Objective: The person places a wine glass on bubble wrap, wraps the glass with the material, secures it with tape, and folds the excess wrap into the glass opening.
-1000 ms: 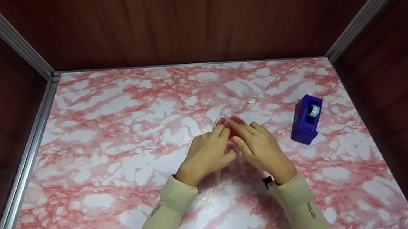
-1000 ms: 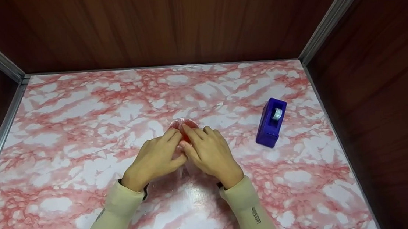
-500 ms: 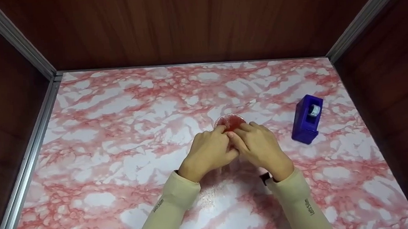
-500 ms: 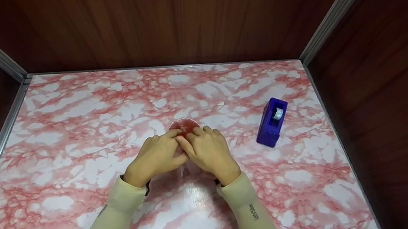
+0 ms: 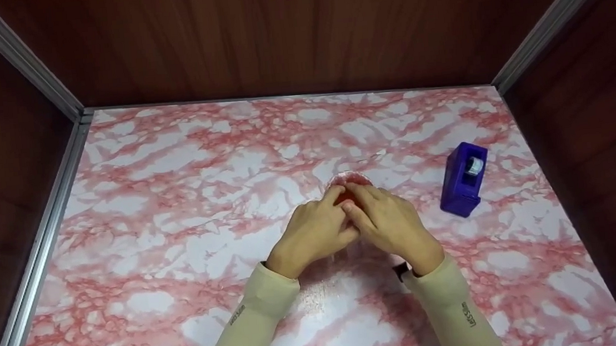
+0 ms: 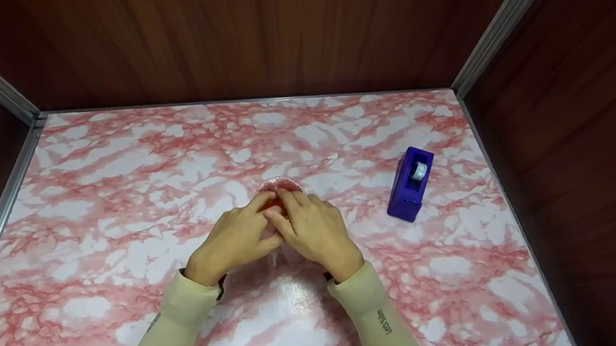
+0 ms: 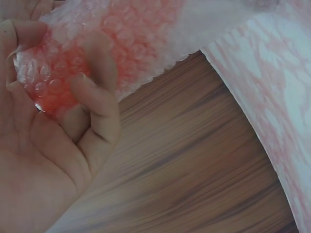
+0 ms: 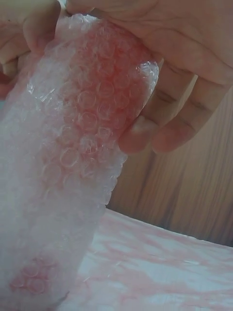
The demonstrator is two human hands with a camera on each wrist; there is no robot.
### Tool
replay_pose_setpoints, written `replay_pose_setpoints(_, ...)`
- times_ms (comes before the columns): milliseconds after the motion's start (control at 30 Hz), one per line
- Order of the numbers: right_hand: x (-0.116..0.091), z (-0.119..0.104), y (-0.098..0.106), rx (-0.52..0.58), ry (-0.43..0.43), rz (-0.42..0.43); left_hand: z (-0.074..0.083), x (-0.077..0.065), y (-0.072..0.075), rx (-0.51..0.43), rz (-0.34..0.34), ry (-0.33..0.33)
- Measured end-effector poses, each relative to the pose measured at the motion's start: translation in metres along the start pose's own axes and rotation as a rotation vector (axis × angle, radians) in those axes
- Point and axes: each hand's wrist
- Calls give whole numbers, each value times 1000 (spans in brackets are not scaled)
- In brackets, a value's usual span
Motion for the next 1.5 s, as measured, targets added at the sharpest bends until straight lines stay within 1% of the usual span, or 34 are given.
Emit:
replay_pose_setpoints(100, 1, -1, 1, -8, 1, -6, 0, -1, 0, -6, 5, 0)
replay_pose_setpoints(167, 2, -2, 2, -14, 12, 2, 2, -1, 1, -11, -9, 28)
replay_pose_setpoints(233, 3, -3, 3, -14, 18, 3, 4, 1, 4, -16, -38, 65)
replay_pose_setpoints(333, 4, -4, 4, 4, 1, -10, 7, 6, 8, -16, -93, 111)
replay_pose_setpoints(433, 4, -3, 4, 32, -8, -27, 9, 11, 11, -1, -146, 131)
replay_pose_setpoints(533, 4, 1, 2, 56, 16, -24, 7, 14, 12, 7, -174, 146)
replay_pose_setpoints(600, 3, 2, 1, 69, 27, -20, 6, 14, 12, 8, -171, 142)
replay_pose_setpoints(667, 3, 2, 1, 70, 18, -25, 4, 12, 11, -2, -152, 132)
replay_pose_setpoints(800, 4, -2, 4, 31, -17, -44, 0, 9, 10, -37, -92, 100)
replay_pose_setpoints(867, 6, -5, 6, -1, -24, -58, -1, 8, 10, -42, -80, 94)
replay_pose_setpoints(967, 10, -8, 9, -44, -37, -79, -1, 7, 9, -28, -83, 89)
replay_pose_setpoints(1033, 11, -9, 10, -56, -27, -86, -1, 7, 9, -26, -87, 87)
replay_pose_setpoints(1167, 10, -4, 8, -29, 40, -68, 0, 7, 7, -42, -83, 91)
replay_pose_setpoints(1267, 8, -2, 6, -1, 66, -48, 1, 6, 8, -50, -81, 102)
replay_pose_setpoints(1367, 5, -2, 5, 11, 35, -38, 1, 6, 8, -39, -86, 101)
replay_pose_setpoints(1500, 3, -5, 4, 2, -7, -42, 3, 5, 7, -9, -104, 97)
Point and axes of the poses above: each hand's wrist, its own x-axis towards the middle knuckle, its own y-axis out of the back of the hand, z = x × y, and after that the axes turned 14 degrees about z, right-handed
